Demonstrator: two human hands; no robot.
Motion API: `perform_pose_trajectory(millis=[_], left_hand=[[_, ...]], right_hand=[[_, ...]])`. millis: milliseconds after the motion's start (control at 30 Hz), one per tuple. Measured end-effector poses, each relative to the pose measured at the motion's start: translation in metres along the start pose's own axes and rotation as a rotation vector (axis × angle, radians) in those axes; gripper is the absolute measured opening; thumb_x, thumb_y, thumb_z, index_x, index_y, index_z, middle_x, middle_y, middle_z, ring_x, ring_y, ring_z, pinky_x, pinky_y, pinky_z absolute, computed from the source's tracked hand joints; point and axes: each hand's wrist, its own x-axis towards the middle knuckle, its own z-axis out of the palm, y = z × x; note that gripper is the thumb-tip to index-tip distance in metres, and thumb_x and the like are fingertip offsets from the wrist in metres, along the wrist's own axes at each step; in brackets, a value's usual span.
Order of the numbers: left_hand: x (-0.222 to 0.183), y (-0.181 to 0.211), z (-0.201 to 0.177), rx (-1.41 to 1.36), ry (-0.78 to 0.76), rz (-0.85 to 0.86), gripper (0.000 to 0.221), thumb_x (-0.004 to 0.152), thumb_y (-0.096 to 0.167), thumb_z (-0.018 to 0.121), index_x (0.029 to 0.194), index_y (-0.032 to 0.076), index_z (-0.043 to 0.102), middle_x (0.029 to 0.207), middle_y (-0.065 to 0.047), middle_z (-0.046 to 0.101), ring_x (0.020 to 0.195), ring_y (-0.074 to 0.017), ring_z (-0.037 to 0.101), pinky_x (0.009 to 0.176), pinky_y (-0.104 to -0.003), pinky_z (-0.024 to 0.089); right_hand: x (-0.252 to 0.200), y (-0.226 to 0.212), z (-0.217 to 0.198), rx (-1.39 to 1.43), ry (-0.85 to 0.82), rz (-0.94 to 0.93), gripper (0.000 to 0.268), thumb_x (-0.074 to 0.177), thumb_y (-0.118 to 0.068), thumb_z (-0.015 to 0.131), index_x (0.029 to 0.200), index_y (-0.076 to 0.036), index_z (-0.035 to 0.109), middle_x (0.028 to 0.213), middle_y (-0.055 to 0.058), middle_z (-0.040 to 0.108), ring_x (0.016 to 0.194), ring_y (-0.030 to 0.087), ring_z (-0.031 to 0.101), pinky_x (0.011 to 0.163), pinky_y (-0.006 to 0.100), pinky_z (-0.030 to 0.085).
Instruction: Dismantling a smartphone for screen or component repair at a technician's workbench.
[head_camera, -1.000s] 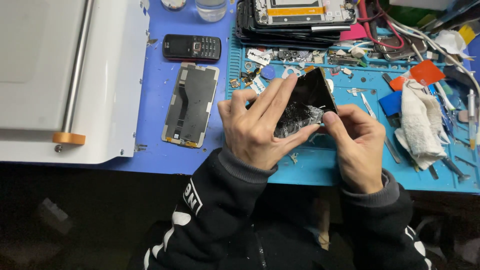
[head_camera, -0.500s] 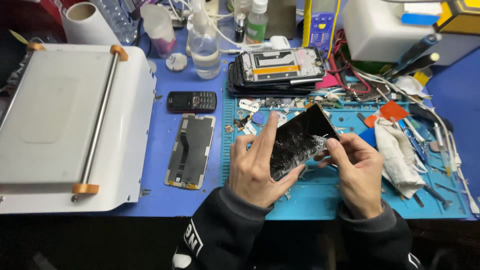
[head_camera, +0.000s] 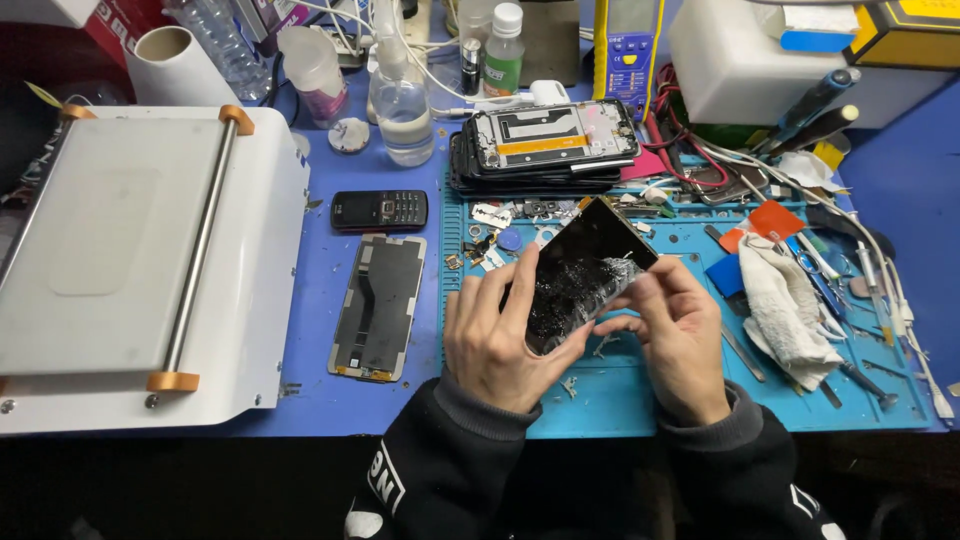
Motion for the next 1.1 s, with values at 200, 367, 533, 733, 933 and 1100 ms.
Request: perform_pose_trajectory(millis=[200,367,533,733,933,1100], left_hand=[[0.001,0.003,0.001,0.045,-0.009,0.007,0.083,0.068,0.041,0.090,0.135,0.000,0.060,0.107,-0.009,0.065,0.082,-0.0236,0.054,0.076,-0.038,0.044],[0.005,0.008,-0.005,0.009,-0.045,-0.003,0.103,0.065,0.063,0.087,0.138,-0.002,0.053,0.101,-0.011,0.060,0.082,-0.0258,0.053,0.081,-0.039,0.046],[0.005,0.000,0.003,-0.488,0.012,-0.134,0.069,0.078,0.060,0.075,0.113,0.001,0.071,0.074,-0.011,0.066,0.068,-0.0239,0.058,0.067,-0.033,0.046],[-0.002,-0.019,0.010,-0.730,-0.116,-0.386,0.018,0.087,0.032,0.079,0.087,0.015,0.075,0.058,-0.001,0.067,0.049,-0.0126,0.056,0.050,-0.022,0.045],[-0.010,-0.019,0.012,-0.822,-0.181,-0.424,0.015,0.094,0.020,0.068,0.084,0.009,0.070,0.059,-0.006,0.064,0.052,-0.0084,0.054,0.043,-0.021,0.047],[-0.015,-0.022,0.020,-0.986,-0.121,-0.511,0.016,0.097,0.015,0.064,0.086,0.003,0.066,0.065,-0.007,0.059,0.054,-0.0071,0.055,0.041,-0.022,0.048]], right_hand=[[-0.002,-0.003,0.001,-0.168,0.061,-0.026,0.012,0.095,-0.001,0.069,0.101,0.000,0.058,0.088,0.011,0.069,0.074,0.017,0.070,0.070,0.024,0.060],[0.000,-0.003,-0.001,-0.189,0.086,-0.022,0.012,0.095,-0.002,0.069,0.103,0.001,0.061,0.086,0.008,0.068,0.069,0.015,0.066,0.066,0.021,0.057],[0.003,0.005,-0.005,-0.297,0.159,-0.111,0.021,0.098,-0.001,0.070,0.118,0.004,0.068,0.076,0.014,0.068,0.069,0.017,0.069,0.078,0.034,0.061],[-0.003,0.001,0.001,-0.344,0.111,-0.098,0.028,0.094,-0.003,0.074,0.121,0.000,0.069,0.076,0.006,0.065,0.073,0.007,0.059,0.076,0.026,0.056],[-0.002,0.000,0.004,-0.323,0.089,-0.047,0.027,0.094,-0.004,0.075,0.121,-0.001,0.072,0.079,0.006,0.067,0.074,0.008,0.062,0.075,0.027,0.059],[-0.003,0.004,0.004,-0.217,0.099,0.009,0.020,0.097,-0.004,0.069,0.115,0.003,0.071,0.078,0.011,0.069,0.071,0.015,0.069,0.073,0.030,0.062]])
